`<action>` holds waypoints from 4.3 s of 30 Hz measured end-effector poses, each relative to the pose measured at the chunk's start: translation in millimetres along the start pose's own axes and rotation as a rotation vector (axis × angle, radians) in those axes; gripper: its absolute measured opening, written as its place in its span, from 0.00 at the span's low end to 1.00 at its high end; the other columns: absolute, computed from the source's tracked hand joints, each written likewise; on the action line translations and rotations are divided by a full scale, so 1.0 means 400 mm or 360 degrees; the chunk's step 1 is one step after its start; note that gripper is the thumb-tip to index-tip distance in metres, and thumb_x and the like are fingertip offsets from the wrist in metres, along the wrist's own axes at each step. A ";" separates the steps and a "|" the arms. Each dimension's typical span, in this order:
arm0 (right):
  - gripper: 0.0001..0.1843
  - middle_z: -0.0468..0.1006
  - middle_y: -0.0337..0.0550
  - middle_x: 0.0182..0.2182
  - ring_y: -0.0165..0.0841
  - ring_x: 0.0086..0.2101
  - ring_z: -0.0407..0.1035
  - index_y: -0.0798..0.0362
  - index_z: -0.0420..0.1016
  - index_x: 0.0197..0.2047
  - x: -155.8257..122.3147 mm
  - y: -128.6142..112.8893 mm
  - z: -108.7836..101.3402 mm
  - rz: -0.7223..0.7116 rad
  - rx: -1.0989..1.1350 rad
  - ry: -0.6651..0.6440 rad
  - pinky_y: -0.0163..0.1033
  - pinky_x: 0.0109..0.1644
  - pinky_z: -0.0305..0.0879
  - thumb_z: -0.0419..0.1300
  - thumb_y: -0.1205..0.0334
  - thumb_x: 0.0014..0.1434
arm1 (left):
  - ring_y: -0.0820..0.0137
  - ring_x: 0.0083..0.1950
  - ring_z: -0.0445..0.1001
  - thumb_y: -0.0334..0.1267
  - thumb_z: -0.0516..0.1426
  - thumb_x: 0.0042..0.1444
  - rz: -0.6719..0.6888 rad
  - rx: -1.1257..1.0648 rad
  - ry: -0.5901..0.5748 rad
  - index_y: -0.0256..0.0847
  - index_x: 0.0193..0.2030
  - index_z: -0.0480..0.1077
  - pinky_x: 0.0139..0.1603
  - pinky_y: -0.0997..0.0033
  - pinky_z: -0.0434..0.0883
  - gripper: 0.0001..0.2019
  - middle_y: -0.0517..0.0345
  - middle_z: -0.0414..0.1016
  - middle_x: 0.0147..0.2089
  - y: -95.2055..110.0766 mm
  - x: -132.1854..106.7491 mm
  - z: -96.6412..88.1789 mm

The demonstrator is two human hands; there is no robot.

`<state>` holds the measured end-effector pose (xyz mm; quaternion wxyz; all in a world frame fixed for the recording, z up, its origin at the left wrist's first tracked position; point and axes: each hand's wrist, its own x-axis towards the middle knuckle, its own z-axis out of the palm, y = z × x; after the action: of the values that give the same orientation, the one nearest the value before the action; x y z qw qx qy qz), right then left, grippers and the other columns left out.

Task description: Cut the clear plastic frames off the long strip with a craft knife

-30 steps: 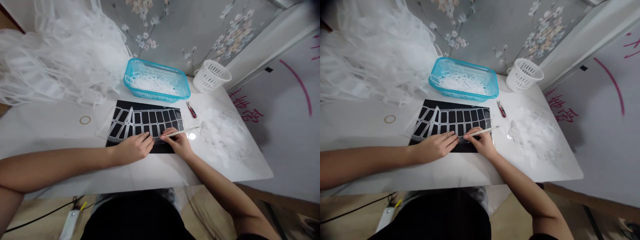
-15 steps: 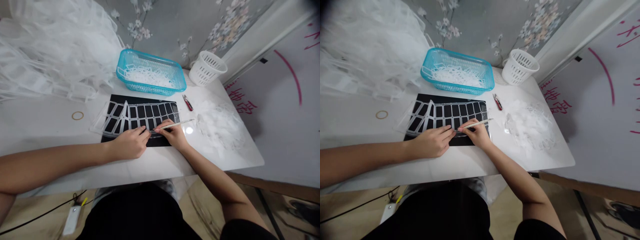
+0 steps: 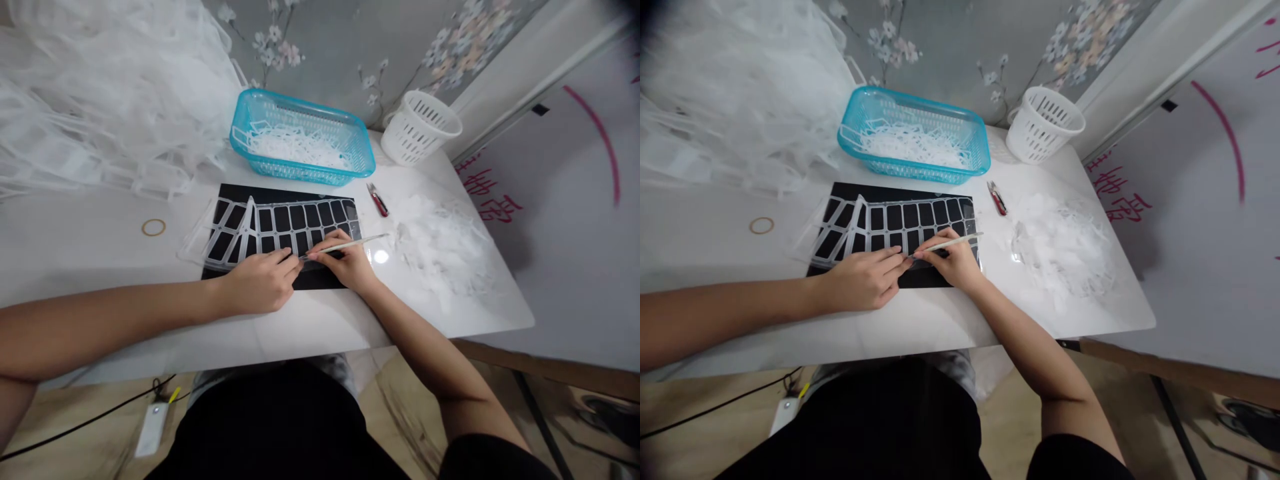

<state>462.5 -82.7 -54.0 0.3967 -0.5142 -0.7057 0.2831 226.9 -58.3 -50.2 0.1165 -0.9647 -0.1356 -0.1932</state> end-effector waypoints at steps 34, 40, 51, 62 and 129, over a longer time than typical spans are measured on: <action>0.06 0.83 0.40 0.36 0.38 0.53 0.71 0.44 0.82 0.39 0.024 0.030 -0.017 -0.0468 -0.0167 -0.0240 0.51 0.59 0.67 0.62 0.58 0.65 | 0.66 0.42 0.71 0.33 0.53 0.61 -0.0248 -0.0239 -0.0213 0.38 0.53 0.75 0.24 0.69 0.54 0.16 0.52 0.74 0.42 -0.016 0.018 -0.007; 0.07 0.82 0.39 0.39 0.36 0.45 0.72 0.44 0.80 0.42 0.016 0.028 -0.013 -0.0819 -0.0717 -0.0172 0.48 0.53 0.65 0.59 0.60 0.67 | 0.65 0.44 0.71 0.35 0.53 0.62 -0.0259 -0.0270 -0.0263 0.40 0.53 0.76 0.24 0.70 0.54 0.16 0.50 0.74 0.44 -0.019 0.016 -0.001; 0.12 0.81 0.43 0.38 0.39 0.42 0.71 0.47 0.80 0.41 0.075 0.043 -0.104 -0.0356 -0.0784 0.1237 0.52 0.52 0.70 0.55 0.55 0.69 | 0.66 0.44 0.72 0.34 0.52 0.61 -0.0242 -0.0282 -0.0150 0.38 0.54 0.76 0.23 0.71 0.57 0.17 0.50 0.75 0.45 -0.015 0.007 0.007; 0.16 0.81 0.42 0.37 0.35 0.40 0.73 0.51 0.78 0.36 0.317 0.044 -0.142 -0.0245 -0.0354 0.0573 0.44 0.50 0.70 0.60 0.48 0.64 | 0.64 0.44 0.71 0.34 0.51 0.63 -0.0167 -0.0107 -0.0247 0.37 0.61 0.69 0.27 0.68 0.62 0.21 0.50 0.74 0.46 -0.011 0.014 -0.005; 0.09 0.82 0.39 0.39 0.36 0.46 0.71 0.44 0.80 0.43 -0.008 0.076 -0.058 -0.0723 -0.0672 -0.0094 0.47 0.53 0.64 0.58 0.60 0.68 | 0.59 0.46 0.61 0.33 0.54 0.57 -0.0198 -0.0270 -0.0345 0.46 0.63 0.70 0.46 0.60 0.61 0.26 0.49 0.66 0.44 -0.021 0.062 0.027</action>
<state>497.9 -76.4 -67.1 0.3134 -0.4060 -0.8570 0.0492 250.0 -42.2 -48.6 0.0070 -0.9760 -0.1901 -0.1056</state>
